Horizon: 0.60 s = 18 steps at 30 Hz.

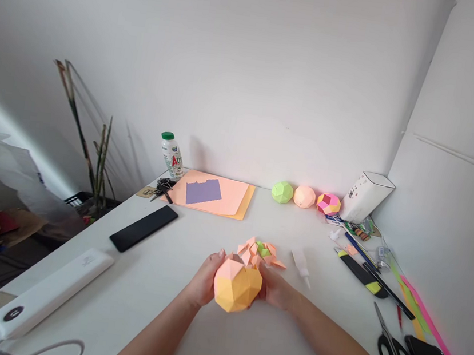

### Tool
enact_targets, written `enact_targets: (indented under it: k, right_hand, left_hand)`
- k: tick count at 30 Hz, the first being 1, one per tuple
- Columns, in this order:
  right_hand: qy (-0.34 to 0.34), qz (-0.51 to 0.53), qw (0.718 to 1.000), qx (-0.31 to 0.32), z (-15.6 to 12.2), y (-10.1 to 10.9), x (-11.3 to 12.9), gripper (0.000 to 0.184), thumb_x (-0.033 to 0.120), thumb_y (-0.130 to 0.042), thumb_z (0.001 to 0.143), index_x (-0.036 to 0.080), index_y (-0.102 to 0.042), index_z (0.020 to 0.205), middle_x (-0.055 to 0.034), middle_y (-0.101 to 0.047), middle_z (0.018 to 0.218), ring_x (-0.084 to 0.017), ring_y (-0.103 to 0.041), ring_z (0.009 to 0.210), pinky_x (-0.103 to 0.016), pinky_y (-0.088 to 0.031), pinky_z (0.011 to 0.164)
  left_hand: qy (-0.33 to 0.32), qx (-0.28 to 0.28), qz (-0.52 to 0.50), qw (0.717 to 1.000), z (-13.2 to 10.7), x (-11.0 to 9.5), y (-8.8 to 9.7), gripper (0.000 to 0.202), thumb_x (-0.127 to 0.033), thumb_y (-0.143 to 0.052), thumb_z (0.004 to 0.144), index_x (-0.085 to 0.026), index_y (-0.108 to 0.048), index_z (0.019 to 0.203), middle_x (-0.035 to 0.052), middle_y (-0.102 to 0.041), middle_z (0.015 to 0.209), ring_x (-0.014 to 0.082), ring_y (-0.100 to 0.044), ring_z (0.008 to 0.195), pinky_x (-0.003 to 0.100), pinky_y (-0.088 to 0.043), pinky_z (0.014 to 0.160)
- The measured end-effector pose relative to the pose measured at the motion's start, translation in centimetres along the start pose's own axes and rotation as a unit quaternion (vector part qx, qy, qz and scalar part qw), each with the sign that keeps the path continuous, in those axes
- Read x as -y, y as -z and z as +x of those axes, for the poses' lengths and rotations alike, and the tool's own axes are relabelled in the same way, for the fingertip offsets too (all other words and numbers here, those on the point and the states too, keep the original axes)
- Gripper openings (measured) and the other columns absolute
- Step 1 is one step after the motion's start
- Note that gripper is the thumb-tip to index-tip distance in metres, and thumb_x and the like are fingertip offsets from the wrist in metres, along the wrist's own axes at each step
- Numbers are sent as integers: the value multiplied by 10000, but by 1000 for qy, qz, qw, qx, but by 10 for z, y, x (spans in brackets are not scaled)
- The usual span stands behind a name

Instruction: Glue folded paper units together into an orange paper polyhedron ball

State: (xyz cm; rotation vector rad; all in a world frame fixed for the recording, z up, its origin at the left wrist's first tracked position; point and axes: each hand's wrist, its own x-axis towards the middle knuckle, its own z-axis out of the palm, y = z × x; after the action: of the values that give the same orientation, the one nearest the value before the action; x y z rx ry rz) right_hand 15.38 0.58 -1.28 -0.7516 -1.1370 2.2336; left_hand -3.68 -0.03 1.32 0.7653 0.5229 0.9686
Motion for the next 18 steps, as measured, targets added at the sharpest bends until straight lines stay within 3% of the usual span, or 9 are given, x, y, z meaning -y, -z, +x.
enact_targets:
  k: [2, 4, 10, 18]
  right_hand:
    - [-29, -2, 999, 23, -2, -4, 7, 597, 705, -371, 790, 182, -606, 957, -78, -629, 886, -178, -617, 693, -306, -489, 593]
    - [-49, -3, 998, 33, -3, -5, 13, 567, 670, -414, 796, 185, -588, 1032, -88, -606, 970, -190, -616, 746, -278, -484, 556]
    - [-38, 0, 999, 4, 0, 2, 7, 231, 348, -571, 806, 145, -650, 883, -46, -582, 867, -148, -546, 753, -233, -433, 605]
    - [-38, -3, 999, 13, -2, 3, 9, 187, 259, -611, 728, 152, -664, 872, -28, -577, 823, -143, -537, 727, -243, -414, 609]
  left_hand:
    - [-28, 6, 91, 995, -2, -1, -1, 474, -543, -558, 753, -141, -560, 502, 24, -504, 569, 123, -447, 513, 262, -342, 519]
    - [-39, 19, 151, 988, -3, -2, -2, 481, -534, -560, 754, -143, -553, 474, 26, -483, 584, 125, -431, 523, 267, -322, 521]
    - [-81, 46, 277, 956, -5, -4, -1, 439, -480, -620, 723, -167, -526, 429, 34, -454, 647, 148, -407, 588, 281, -298, 571]
    - [-114, 38, 312, 942, -3, -2, -3, 355, -417, -696, 666, -187, -526, 455, 38, -454, 671, 177, -394, 645, 284, -296, 612]
